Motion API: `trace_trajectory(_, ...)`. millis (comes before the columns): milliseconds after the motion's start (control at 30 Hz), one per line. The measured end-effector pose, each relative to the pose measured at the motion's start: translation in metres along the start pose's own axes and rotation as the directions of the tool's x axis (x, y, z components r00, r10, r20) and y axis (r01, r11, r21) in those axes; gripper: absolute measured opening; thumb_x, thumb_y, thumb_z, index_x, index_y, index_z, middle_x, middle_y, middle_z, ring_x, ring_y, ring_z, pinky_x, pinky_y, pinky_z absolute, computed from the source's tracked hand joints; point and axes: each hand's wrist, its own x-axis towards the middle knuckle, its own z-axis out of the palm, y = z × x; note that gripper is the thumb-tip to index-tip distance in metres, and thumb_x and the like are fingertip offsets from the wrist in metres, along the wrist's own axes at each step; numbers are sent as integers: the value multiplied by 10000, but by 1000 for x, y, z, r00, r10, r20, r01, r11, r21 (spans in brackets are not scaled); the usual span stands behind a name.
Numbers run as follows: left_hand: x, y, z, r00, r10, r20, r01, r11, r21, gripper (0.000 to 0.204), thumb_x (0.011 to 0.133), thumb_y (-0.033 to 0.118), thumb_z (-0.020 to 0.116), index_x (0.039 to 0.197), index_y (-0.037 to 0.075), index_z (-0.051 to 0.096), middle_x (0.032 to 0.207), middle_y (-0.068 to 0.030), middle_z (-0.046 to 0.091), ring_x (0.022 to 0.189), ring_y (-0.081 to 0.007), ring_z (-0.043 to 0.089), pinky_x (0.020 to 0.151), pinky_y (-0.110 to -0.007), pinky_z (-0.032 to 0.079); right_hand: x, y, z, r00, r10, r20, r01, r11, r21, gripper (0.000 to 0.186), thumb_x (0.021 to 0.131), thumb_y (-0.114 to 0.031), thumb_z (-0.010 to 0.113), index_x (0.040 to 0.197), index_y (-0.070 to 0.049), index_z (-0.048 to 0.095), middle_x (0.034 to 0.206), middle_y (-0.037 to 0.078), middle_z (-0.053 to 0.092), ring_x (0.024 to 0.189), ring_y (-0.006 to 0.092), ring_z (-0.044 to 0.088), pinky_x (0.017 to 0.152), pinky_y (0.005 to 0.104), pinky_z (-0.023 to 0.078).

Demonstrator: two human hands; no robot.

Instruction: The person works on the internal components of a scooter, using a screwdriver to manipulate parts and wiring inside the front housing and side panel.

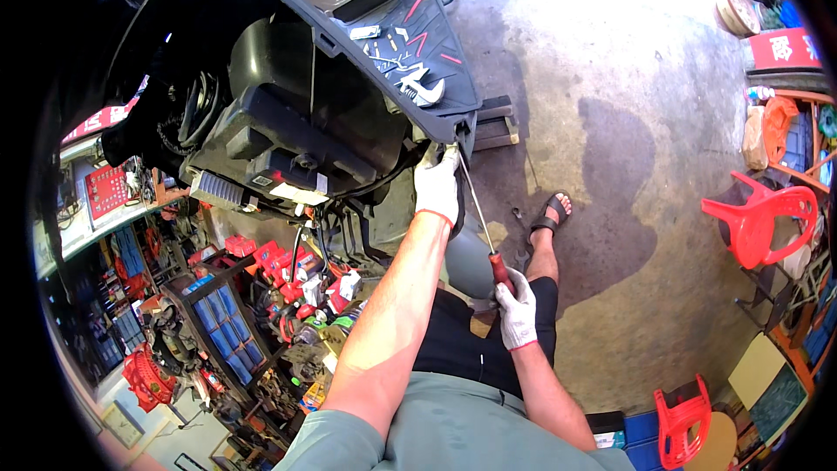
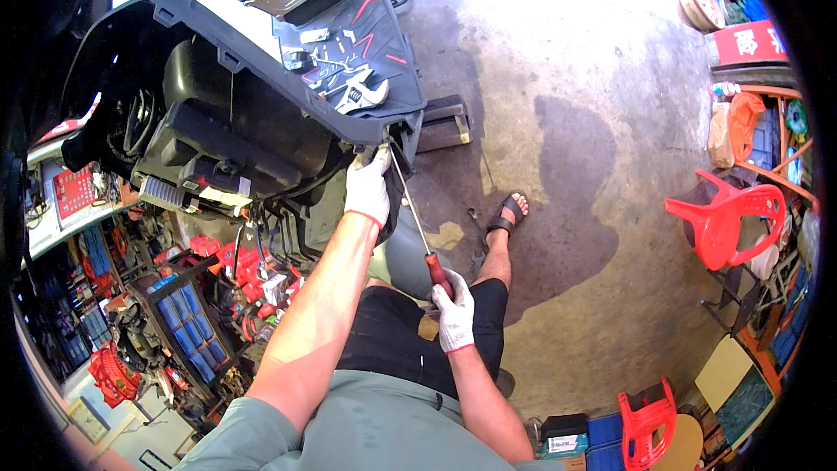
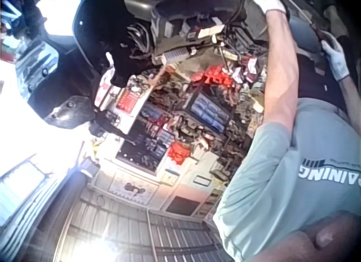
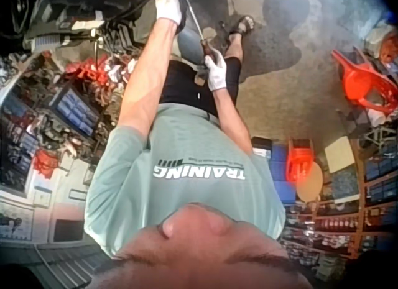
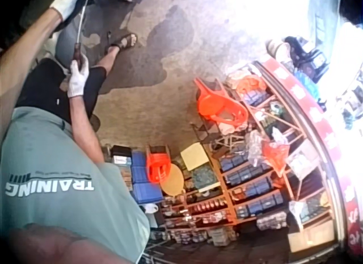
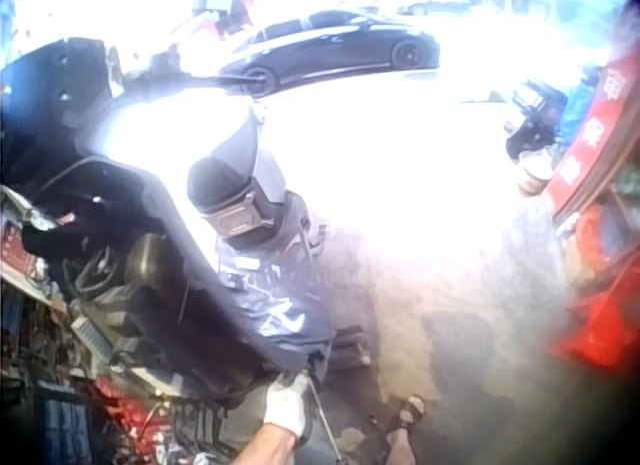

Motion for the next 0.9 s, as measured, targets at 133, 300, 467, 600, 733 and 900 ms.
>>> trace_trajectory(133, 2, -4, -3, 1000, -11, -22, 11, 1000, 13, 404, 944, 107, 630, 1321, -27, 575, 1246, -84, 642, 1064, -179, 578, 965, -295, 426, 1, 3, -1, 999, -30, -12, 30, 998, -48, 356, 921, -39, 614, 1271, -24, 551, 977, 21, 599, 749, 72, 561, 647, 224, 504)
trace_trajectory(300, -7, 2, 4, 1000, 7, -15, -5, 995, 98, 442, 916, 152, 676, 1311, -22, 579, 1229, -86, 644, 1054, -186, 583, 949, -306, 439, 1, -1, -2, 1000, -13, -22, 11, 998, -68, 369, 913, -38, 622, 1274, -24, 551, 965, 19, 597, 747, 68, 558, 637, 223, 506)
trace_trajectory(467, -8, 1, 5, 994, 105, 5, -103, 964, 246, 470, 784, 28, 721, 1238, -2, 606, 1089, -49, 659, 935, -164, 595, 857, -308, 474, 1, -2, -1, 1000, -22, -23, 19, 991, -129, 373, 907, -27, 623, 1273, -19, 550, 938, 16, 588, 732, 64, 544, 622, 218, 482)
trace_trajectory(600, -13, 10, 12, 999, 15, 29, -20, 979, 202, 457, 716, -84, 646, 1163, 9, 621, 942, -5, 620, 812, -123, 558, 748, -275, 472, 3, 1, -3, 999, -49, -24, 46, 992, -120, 378, 902, -19, 625, 1272, -16, 550, 932, 10, 580, 726, 65, 531, 629, 217, 467)
trace_trajectory(733, -13, 9, 12, 999, 38, 24, -42, 980, 194, 424, 703, -80, 637, 1117, 5, 624, 886, 9, 595, 749, -101, 522, 673, -256, 451, 1, -2, -1, 997, -69, -29, 65, 988, -137, 378, 902, -15, 624, 1274, -16, 551, 927, 3, 574, 726, 63, 526, 633, 217, 466)
trace_trajectory(900, -10, 7, 11, 998, 63, -3, -61, 970, 237, 366, 695, -59, 644, 1055, 4, 623, 841, 10, 586, 718, -103, 515, 661, -266, 452, -4, -12, 4, 998, -42, -51, 33, 986, -162, 379, 902, -13, 626, 1274, -18, 554, 935, -1, 575, 738, 59, 524, 651, 215, 463)
